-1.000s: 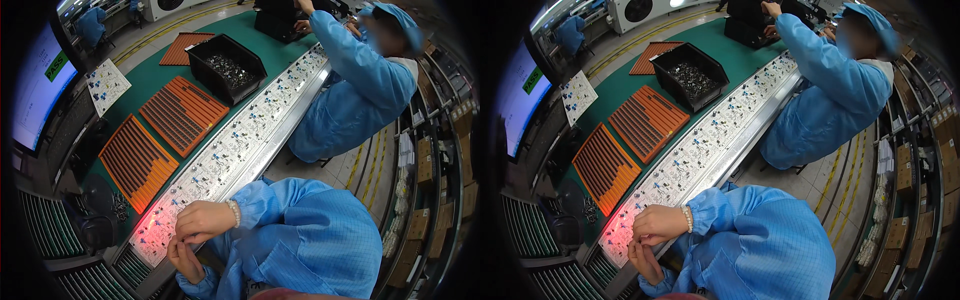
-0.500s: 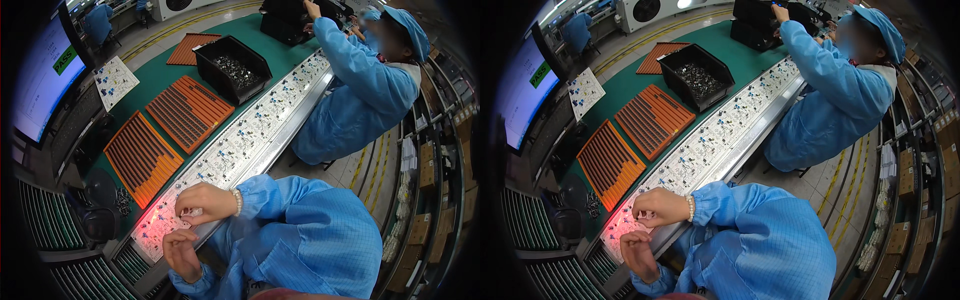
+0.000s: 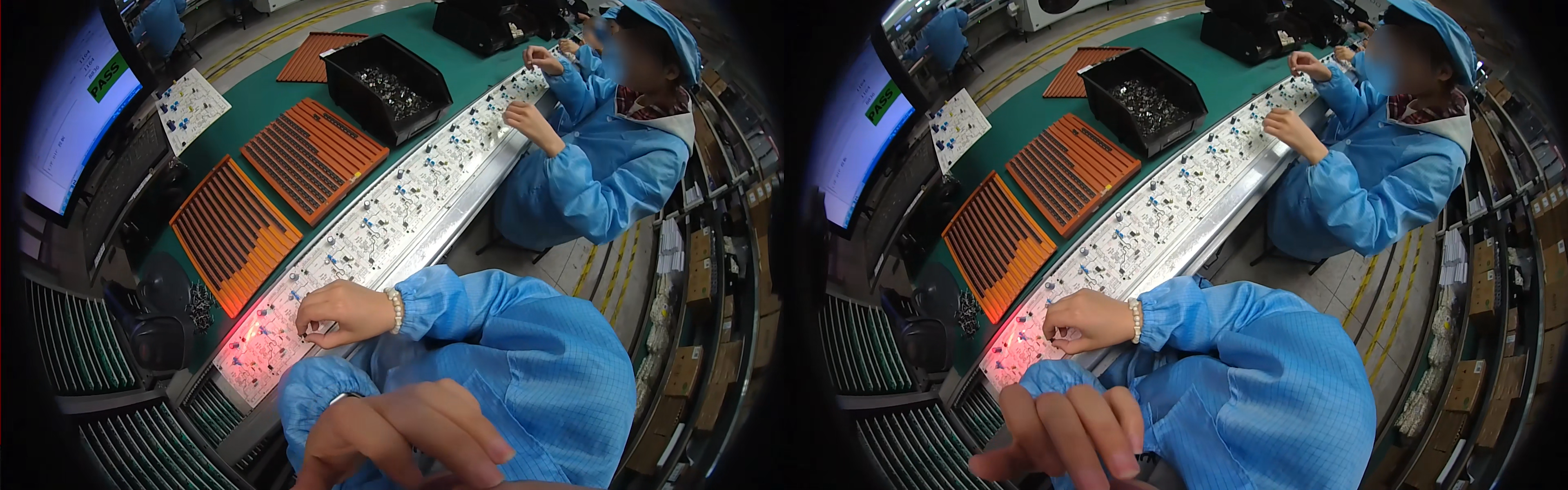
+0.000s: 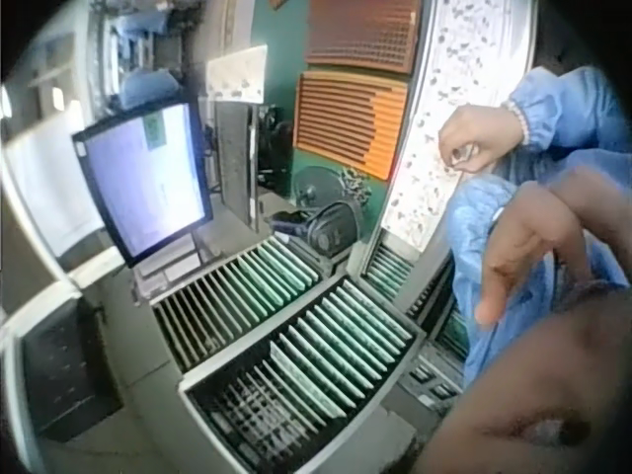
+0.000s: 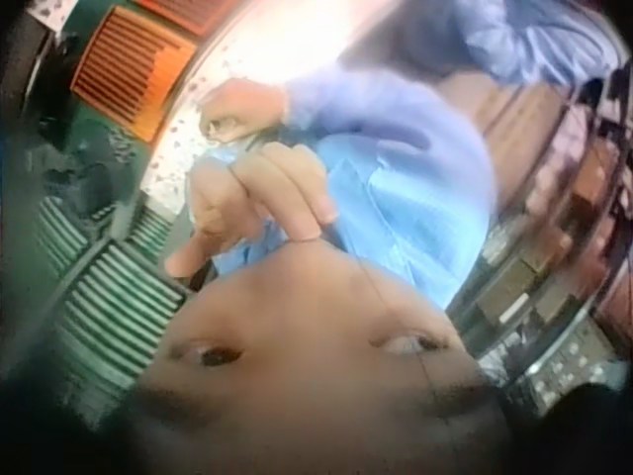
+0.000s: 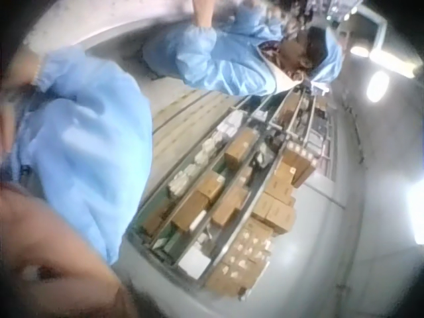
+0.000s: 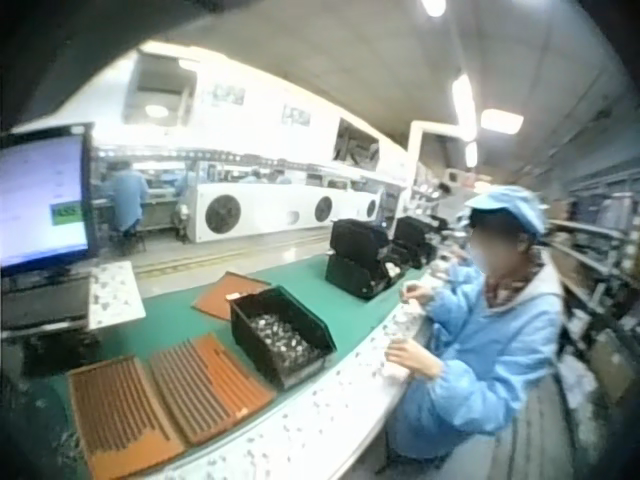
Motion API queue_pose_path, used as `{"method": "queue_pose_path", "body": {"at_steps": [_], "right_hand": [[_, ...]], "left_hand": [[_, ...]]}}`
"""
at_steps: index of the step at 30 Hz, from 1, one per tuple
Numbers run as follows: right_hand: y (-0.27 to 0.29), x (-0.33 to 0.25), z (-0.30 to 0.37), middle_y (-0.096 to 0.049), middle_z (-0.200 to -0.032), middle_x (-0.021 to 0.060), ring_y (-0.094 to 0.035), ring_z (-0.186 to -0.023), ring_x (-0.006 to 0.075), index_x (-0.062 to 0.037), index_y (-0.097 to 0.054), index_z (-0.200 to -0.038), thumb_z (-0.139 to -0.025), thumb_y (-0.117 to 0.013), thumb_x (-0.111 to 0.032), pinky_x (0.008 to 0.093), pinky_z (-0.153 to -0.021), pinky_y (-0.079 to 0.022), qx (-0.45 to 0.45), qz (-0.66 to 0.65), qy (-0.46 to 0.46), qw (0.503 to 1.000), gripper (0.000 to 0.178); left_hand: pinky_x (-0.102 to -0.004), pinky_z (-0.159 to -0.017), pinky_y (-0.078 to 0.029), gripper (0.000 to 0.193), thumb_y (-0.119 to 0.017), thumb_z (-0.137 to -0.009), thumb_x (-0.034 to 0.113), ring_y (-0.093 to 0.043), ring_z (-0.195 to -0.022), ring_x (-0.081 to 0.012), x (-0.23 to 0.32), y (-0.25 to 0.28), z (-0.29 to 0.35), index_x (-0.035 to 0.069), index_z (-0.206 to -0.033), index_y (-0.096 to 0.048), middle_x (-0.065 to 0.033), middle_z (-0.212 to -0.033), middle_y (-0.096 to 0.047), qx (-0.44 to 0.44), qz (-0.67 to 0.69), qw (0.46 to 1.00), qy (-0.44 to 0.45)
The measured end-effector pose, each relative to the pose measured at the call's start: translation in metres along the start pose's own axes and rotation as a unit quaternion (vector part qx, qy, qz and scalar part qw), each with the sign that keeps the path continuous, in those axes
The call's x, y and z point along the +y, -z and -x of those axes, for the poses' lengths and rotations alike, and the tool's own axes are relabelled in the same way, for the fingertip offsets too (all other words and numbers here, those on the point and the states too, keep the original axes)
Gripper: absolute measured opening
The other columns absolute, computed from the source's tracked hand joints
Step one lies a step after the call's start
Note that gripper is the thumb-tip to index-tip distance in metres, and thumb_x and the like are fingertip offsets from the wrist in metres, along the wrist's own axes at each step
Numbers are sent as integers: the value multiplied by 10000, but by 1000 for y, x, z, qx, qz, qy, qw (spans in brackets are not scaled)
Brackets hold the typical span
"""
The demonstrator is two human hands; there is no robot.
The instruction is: Assembling components onto a printed circuit board.
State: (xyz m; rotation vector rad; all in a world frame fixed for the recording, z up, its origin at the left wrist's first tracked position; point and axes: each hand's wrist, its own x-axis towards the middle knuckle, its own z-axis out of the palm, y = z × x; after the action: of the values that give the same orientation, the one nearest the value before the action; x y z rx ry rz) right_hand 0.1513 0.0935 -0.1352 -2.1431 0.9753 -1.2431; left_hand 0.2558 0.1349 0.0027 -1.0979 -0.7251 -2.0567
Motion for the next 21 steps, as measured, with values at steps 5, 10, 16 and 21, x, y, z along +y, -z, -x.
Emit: {"method": "queue_pose_path", "body": {"at_steps": [5, 10, 16, 21], "right_hand": [[-6, 1, 0, -649, -874, 68, -653, -787, 267, -75, -638, -939, -841, -701, -156, 368, -662, -523, 12, -1, 12, 1000, 142], [-7, 1, 1, -663, -921, 61, -654, -824, 262, -72, -640, -950, -840, -703, -117, 354, -675, -525, -17, -2, -11, 1000, 135], [-12, 5, -1, -649, -873, 68, -652, -782, 263, -71, -642, -935, -837, -702, -147, 361, -658, -523, 3, 0, 9, 1000, 137], [-14, 3, -2, -652, -912, 69, -644, -787, 252, -62, -645, -945, -834, -712, -108, 347, -659, -521, -10, -3, 13, 1000, 138]], "left_hand": [[-431, -883, -403, 542, -553, -940, 572, -581, -969, -356, -1, -6, 5, 80, -1163, -508, -273, -1059, -633, 37, 12, 999, -22], [-422, -854, -409, 532, -567, -939, 554, -585, -937, -344, 9, -3, 10, 72, -1155, -510, -243, -1051, -637, 14, -37, 999, -17], [-415, -829, -408, 540, -575, -942, 536, -586, -928, -335, 12, -9, 16, 56, -1180, -512, -217, -1029, -637, 58, -45, 996, -48], [-410, -827, -409, 540, -571, -941, 535, -589, -924, -332, 14, -3, 16, 44, -1162, -520, -217, -1030, -637, 42, -36, 996, -68]]}}
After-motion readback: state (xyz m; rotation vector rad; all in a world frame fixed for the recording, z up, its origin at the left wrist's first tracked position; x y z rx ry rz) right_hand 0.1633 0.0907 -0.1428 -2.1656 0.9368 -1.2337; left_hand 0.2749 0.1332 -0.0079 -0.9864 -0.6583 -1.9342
